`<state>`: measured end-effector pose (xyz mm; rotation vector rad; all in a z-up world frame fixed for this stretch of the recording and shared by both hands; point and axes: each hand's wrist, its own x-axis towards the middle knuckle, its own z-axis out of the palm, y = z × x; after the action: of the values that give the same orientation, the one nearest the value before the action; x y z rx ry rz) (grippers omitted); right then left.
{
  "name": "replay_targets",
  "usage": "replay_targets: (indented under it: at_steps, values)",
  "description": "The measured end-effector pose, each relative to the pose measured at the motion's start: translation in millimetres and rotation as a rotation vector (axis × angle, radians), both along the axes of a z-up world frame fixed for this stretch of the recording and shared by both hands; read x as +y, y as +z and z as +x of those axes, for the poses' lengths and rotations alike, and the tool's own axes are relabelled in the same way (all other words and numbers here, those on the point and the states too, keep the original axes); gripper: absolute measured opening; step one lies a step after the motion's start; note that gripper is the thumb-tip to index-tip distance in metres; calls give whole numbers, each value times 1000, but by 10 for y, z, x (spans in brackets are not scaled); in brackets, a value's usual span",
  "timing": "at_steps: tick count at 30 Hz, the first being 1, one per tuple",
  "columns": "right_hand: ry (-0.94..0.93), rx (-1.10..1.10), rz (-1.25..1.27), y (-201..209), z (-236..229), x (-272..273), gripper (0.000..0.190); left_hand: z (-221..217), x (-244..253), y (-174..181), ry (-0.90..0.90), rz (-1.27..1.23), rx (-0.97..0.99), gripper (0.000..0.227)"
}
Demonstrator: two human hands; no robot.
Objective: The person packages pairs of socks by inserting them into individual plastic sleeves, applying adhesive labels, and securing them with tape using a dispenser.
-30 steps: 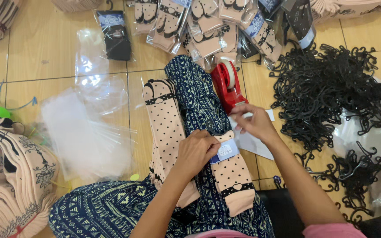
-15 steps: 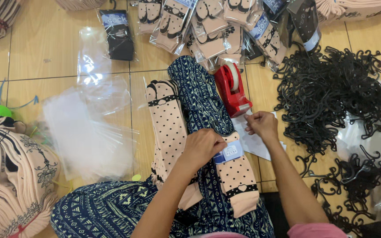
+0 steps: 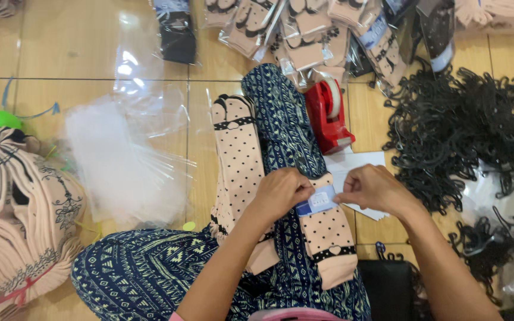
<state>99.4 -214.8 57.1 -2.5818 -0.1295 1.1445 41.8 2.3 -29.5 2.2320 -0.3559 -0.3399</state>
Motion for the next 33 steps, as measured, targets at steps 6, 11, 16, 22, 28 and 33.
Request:
replay_targets:
  at_steps: [6, 11, 16, 22, 28, 33]
  values:
    - [-221, -168, 442, -397, -686, -14, 55, -405, 925, 63, 497, -293, -208, 48]
    - [-102, -246, -89, -533, -890, 558, 94, -730, 2366, -1025, 1401, 347, 104, 78]
    - [-116, -367, -44, -413, -850, 563, 64, -732, 2515, -832, 1289, 460, 354, 47]
    - [-96, -408, -26, 111, -794, 281, 38, -933, 2161, -361, 1283, -127, 213, 48]
    - [-91, -578, 381, 687, -954, 480, 53, -1021, 1704, 347, 1389, -1273, 432, 63]
    - [-167, -210, 763, 769, -1192, 661, 60, -969, 1107, 733, 1275, -1622, 444, 98]
